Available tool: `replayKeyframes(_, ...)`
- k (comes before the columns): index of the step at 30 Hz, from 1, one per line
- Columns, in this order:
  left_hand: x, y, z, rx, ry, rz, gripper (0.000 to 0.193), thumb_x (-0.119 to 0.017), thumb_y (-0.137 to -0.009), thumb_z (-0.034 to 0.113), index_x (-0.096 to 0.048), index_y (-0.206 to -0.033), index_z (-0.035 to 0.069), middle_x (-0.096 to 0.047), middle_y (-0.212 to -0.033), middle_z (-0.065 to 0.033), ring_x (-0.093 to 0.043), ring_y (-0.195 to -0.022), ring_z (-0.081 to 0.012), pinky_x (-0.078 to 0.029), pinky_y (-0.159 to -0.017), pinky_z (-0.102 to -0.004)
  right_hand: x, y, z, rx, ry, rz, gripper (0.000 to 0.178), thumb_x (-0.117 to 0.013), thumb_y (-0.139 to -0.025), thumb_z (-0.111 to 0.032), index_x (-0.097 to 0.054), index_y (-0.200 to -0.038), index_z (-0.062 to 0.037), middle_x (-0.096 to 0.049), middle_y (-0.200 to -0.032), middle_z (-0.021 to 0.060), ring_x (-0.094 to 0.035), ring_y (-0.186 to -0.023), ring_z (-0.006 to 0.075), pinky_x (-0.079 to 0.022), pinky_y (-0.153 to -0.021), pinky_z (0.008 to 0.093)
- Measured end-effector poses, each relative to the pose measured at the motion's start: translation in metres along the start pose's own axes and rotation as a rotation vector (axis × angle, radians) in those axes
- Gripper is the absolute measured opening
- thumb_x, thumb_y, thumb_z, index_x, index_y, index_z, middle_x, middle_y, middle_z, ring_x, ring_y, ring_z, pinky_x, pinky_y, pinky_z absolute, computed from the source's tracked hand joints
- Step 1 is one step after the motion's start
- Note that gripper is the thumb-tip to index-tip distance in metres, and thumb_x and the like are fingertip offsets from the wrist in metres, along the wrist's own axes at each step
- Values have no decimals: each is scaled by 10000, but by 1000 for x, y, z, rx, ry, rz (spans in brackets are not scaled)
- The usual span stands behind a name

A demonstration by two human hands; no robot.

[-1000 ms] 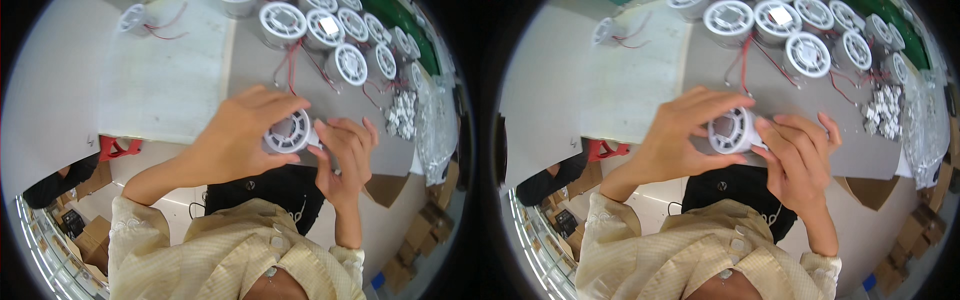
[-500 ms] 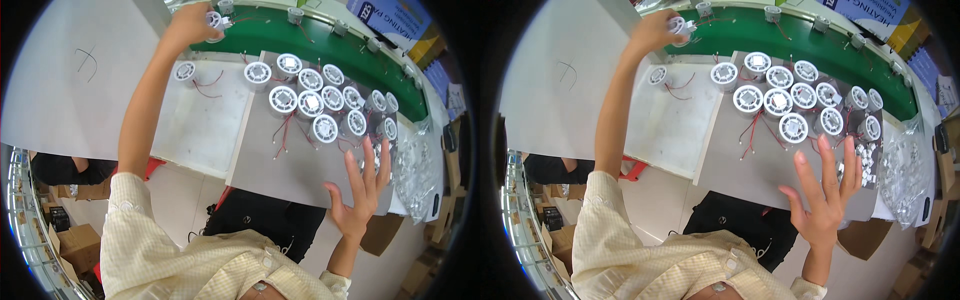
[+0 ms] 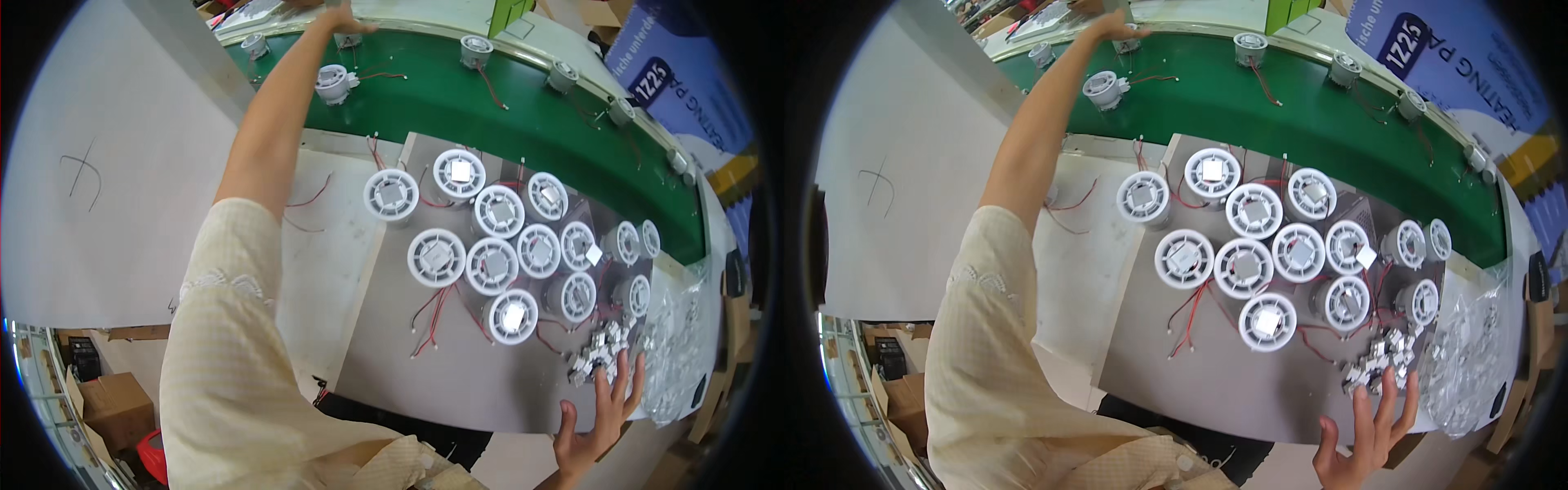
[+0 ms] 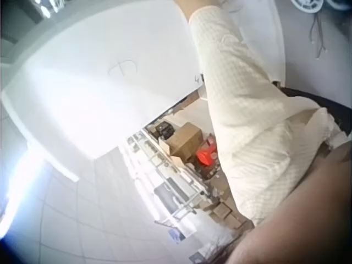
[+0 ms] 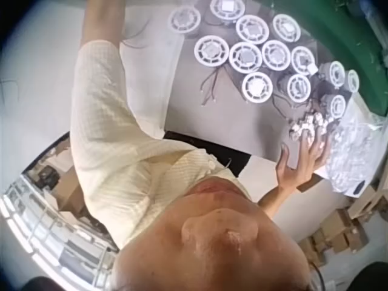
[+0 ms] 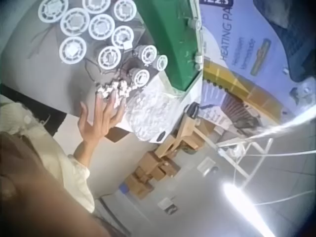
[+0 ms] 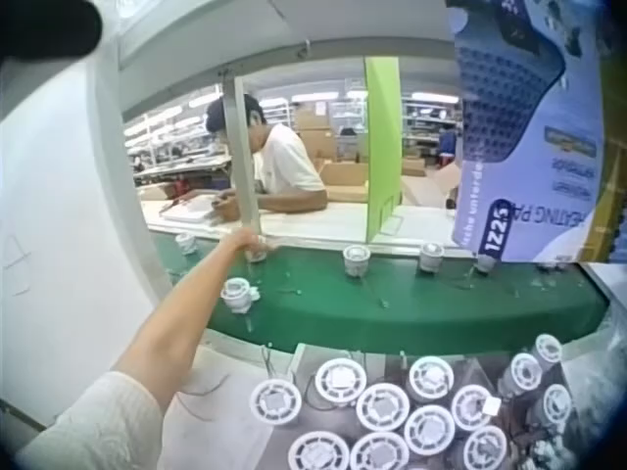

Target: The person connects wire connectors to electronic components by hand, inserting them into plastic circular housings at an assembly station.

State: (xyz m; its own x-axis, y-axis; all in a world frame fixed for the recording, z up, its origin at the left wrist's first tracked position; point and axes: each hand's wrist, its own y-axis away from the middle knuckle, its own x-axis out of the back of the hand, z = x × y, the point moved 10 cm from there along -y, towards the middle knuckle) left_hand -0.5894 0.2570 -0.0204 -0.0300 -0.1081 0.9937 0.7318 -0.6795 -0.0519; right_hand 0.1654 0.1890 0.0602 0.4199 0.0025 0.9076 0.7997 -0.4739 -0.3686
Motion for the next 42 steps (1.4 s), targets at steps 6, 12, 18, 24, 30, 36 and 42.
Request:
replayKeyframes(6, -8, -26, 32, 75, -49, 152, 635, -845, -653, 337, -664, -1196, 60, -718, -1098, -190, -706, -1015, -301, -572, -837, -400, -1, -16, 15, -149, 94, 14, 460, -718, -818, -79, -648, -1271, -34, -579, -1375, 234, -414, -1365, 466, -333, -1105, 546)
replayKeyframes(12, 180, 125, 98, -145, 21, 617, 627, -775, -726, 483, -676, -1016, -64, -685, -973, -303, -683, -929, -419, -531, -843, -498, 35, -17, 6, -147, 99, 335, 470, -564, -990, -149, -471, -1380, 96, -512, -1397, 294, -470, -1334, 416, -356, -1098, 492)
replayKeyframes(18, 238, 439, 190, -131, 329, 413, 518, -848, -689, 298, -679, -1093, 21, -709, -1010, -147, -693, -907, -249, -553, -759, -364, 32, -76, -100, 112, -397, 492, 872, -835, -777, -400, -446, -1413, 52, -522, -1399, 278, -500, -1307, 407, -374, -1065, 496)
replayKeyframes(24, 158, 538, 203, -208, 467, 367, 480, -895, -688, 285, -620, -975, 15, -645, -837, -76, -588, -573, -147, -460, -499, -284, -7, -45, -124, -34, -518, 365, 511, -826, -754, -133, -647, -1225, -52, -669, -1169, 150, -638, -980, 299, -488, -848, 443)
replayKeyframes(30, 79, 570, 215, -153, 428, 189, 509, -872, -714, 402, -605, -910, 15, -628, -771, -105, -610, -605, -265, -474, -548, -372, -44, 15, -96, -22, -657, 176, 208, -764, -771, 18, -725, -968, -35, -743, -928, 81, -683, -720, 223, -524, -693, 312)
replayKeyframes(36, 41, 581, 233, -231, 203, 137, 570, -815, -755, 488, -578, -988, 24, -615, -941, -135, -654, -859, -335, -513, -649, -414, -70, 54, -53, -210, -629, 178, 136, -754, -770, 30, -749, -885, -43, -728, -833, 77, -666, -722, 229, -522, -654, 315)
replayKeyframes(42, 58, 620, 293, -951, 392, 222, 614, -778, -773, 285, -567, -1278, 6, -621, -1025, -148, -604, -945, -304, -487, -781, -384, -73, 46, -43, -220, -760, 98, 107, -765, -781, 0, -734, -881, -21, -696, -802, 82, -657, -715, 229, -515, -658, 312)
